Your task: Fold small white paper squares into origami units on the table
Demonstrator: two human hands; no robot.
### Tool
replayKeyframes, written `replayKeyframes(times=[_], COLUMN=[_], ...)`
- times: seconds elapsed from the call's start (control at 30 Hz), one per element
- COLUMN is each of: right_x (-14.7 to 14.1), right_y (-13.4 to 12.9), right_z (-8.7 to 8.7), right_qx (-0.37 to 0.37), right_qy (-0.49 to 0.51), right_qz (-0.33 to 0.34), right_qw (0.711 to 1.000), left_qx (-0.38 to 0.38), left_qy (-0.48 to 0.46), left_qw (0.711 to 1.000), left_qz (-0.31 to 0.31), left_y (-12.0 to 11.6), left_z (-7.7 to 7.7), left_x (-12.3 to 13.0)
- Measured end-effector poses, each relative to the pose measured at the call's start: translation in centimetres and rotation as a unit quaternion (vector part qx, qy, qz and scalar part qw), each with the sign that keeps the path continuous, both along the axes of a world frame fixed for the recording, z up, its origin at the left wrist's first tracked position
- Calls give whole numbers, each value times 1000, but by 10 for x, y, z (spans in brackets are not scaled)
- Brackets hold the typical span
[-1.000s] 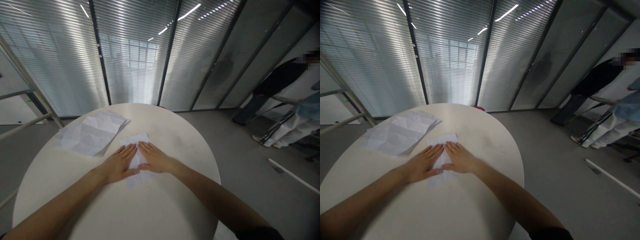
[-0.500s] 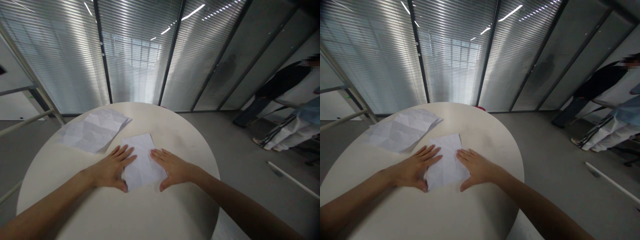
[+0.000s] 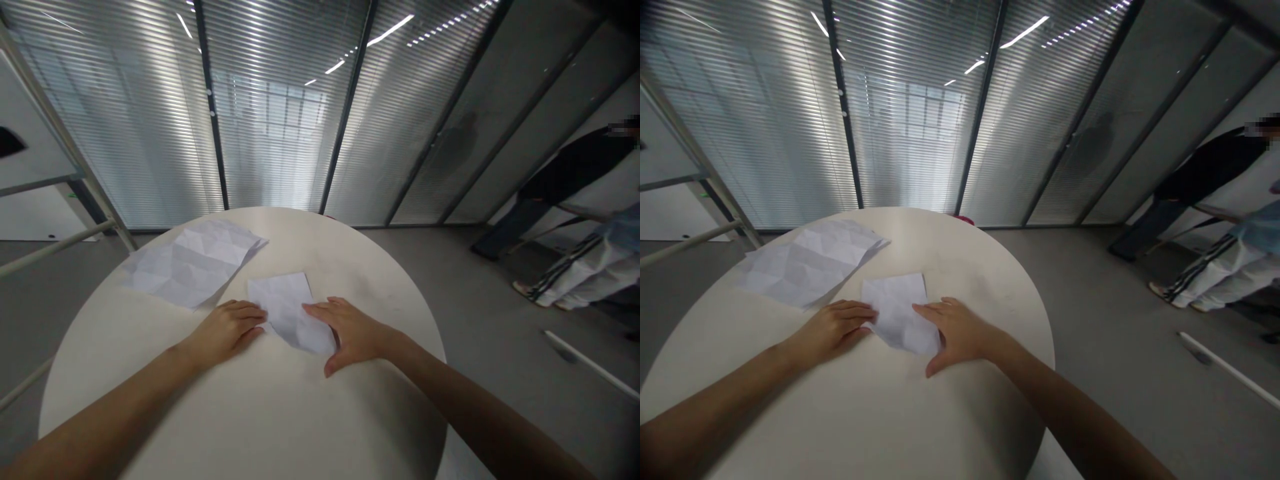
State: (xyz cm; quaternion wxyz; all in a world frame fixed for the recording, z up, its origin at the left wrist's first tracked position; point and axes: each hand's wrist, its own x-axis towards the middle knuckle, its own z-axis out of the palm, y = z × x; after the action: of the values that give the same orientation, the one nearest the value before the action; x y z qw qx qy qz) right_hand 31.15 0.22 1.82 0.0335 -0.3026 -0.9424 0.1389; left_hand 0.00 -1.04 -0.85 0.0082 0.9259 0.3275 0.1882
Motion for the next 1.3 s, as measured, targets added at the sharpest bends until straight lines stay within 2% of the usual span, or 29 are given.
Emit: replayKeyframes(times=[0.13, 0.3, 0.37, 0.47, 0.57, 0.67, 0.77, 0.87, 0.97, 1.1, 1.3], right_x=[-3, -26, -37, -49, -53, -55, -65, -81, -94, -89, -54], right_y=[11, 25, 26, 22, 18, 18, 21, 29, 38, 44, 41], right_z=[0, -10, -12, -12, -12, -12, -14, -22, -31, -37, -33], right_qx=[-44, -102, -68, 23, 103, 172, 216, 196, 155, 141, 112], right_qy=[70, 167, 169, 125, 62, 46, 48, 30, -2, -20, -48], right_qz=[-62, -228, -273, -303, -317, -296, -202, -79, -17, -17, -63], right_qw=[995, 954, 945, 944, 941, 938, 954, 977, 988, 990, 990], left_qx=[-52, -52, -38, -23, 0, 20, -8, -39, -49, -48, -56], left_qy=[-59, -85, -78, -38, -10, 2, 44, 68, 69, 69, 77], left_qw=[996, 989, 985, 979, 983, 992, 996, 995, 994, 991, 988], left_qz=[38, 112, 151, 197, 183, 125, 74, 61, 71, 102, 121], left_y=[1, 3, 4, 4, 6, 9, 14, 17, 18, 17, 15], left_z=[6, 6, 4, 2, -1, -5, -10, -12, -12, -14, -10], left_x=[-1, 0, 1, 3, 5, 6, 3, 0, -1, -3, -5])
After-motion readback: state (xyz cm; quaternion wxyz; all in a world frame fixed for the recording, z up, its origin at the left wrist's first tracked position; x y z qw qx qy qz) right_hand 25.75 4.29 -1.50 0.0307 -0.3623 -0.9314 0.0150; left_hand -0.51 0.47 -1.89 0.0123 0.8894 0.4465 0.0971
